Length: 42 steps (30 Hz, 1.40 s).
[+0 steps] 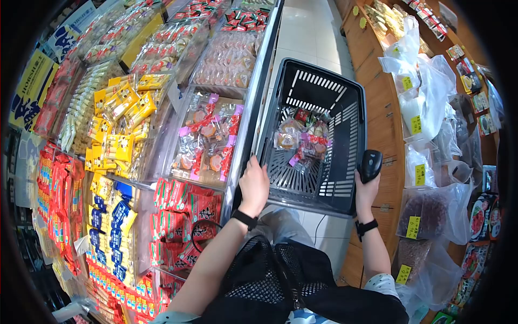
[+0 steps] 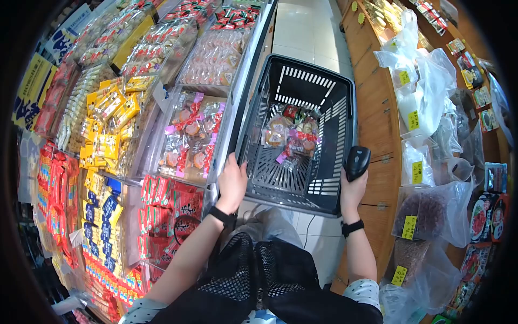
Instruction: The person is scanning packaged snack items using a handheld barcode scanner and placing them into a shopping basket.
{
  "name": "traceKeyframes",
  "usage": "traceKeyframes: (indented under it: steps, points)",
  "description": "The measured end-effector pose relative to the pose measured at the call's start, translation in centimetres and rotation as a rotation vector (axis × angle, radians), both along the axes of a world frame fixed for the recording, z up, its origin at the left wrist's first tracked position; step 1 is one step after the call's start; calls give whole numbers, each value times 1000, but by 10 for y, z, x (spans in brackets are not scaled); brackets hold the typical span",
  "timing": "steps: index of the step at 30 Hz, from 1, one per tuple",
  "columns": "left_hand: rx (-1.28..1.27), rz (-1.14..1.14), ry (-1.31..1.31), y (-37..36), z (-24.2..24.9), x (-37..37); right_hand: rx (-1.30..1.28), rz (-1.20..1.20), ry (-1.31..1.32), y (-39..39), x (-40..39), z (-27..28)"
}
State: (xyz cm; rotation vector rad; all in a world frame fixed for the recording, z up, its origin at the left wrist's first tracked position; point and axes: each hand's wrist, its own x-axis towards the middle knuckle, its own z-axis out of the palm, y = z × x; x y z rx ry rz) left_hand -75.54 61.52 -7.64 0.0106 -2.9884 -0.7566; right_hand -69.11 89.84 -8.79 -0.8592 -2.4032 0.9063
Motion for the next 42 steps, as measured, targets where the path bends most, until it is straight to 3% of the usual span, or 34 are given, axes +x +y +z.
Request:
traceKeyframes:
  steps: [11, 17, 20, 27, 29, 32, 34, 39, 41, 42]
  points:
    - [20, -9, -9, 21, -16, -95, 26, 11, 13, 29, -76, -17]
    - [3, 0, 32, 21, -22, -90, -49, -23, 55, 33, -69, -29]
    - [-16, -10, 55, 17, -19, -83, -235, 7, 260, 37, -69, -46]
    - [-146, -15, -81, 8, 6, -28, -332, -35, 226, 31, -24, -54]
    - [-219, 37, -79, 5, 5, -7, -427, -49, 112, 28, -7, -45]
    - [-238, 26, 13, -6, 4, 20, -575, -1, 155, 20, 11, -42]
    - [-263, 105, -189, -4, 13, 30, -590, -5, 146, 15, 19, -44]
    - [-390, 128, -229, 10, 33, 26, -667, 21, 213, 17, 5, -49]
    - [-476, 0, -27, 27, 54, 17, -658, 57, 166, 18, -1, -44]
    - [-398, -54, 14, 37, 62, 9, -681, 61, 181, 17, -1, -45]
